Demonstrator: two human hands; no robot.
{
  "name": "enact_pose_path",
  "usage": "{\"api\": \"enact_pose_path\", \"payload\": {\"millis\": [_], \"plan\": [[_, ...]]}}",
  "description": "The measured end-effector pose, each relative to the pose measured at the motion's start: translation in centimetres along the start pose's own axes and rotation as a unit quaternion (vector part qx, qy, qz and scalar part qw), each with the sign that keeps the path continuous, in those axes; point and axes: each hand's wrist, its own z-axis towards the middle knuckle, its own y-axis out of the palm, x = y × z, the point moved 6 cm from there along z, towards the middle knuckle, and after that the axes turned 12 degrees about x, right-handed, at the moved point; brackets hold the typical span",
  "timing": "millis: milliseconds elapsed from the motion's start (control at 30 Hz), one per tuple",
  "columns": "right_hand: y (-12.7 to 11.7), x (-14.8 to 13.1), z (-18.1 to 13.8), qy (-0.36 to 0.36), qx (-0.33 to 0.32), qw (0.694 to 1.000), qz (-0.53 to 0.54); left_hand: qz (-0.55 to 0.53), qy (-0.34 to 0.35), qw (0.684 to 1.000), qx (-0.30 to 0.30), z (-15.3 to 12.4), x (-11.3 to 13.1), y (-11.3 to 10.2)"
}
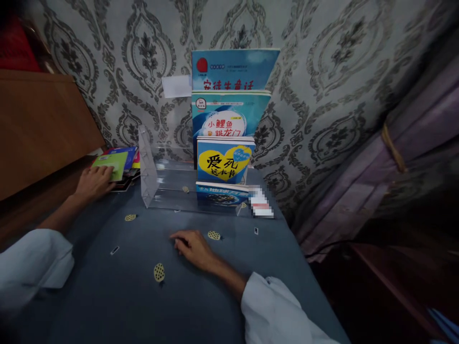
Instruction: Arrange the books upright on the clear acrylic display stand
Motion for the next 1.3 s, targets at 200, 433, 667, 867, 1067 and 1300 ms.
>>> {"api": "enact_pose_path", "payload": {"millis": [200,433,667,867,1067,1300], "plan": [[0.1,0.1,0.0,-0.003,-0.004,1.0,-0.005,-0.036,-0.051,0.998,-0.031,-0.5,-0.7,1.4],[0.1,0.1,0.0,-0.01,-0.001,1.0,0.0,-0.044,-0.077,0.996,-0.019,-3.7,-0.5,-0.1],[0.2,0.7,-0.1,0.003,-0.002,1.0,0.002,-0.089,-0.058,0.993,-0.046,-11.3,2.5,-2.4],[0.4,1.4,-0.2,0.019,-0.004,1.0,0.002,-0.224,-0.034,0.968,-0.106,-14.7,3.4,-3.0],[0.5,1.5,-0.3,0.016,-0.006,1.0,-0.004,-0.227,-0.084,0.965,-0.098,-12.5,0.2,2.5],[0.5,1.3,-0.4,0.012,-0.003,1.0,-0.015,-0.234,-0.085,0.962,-0.113,-10.8,0.4,6.0]]}}
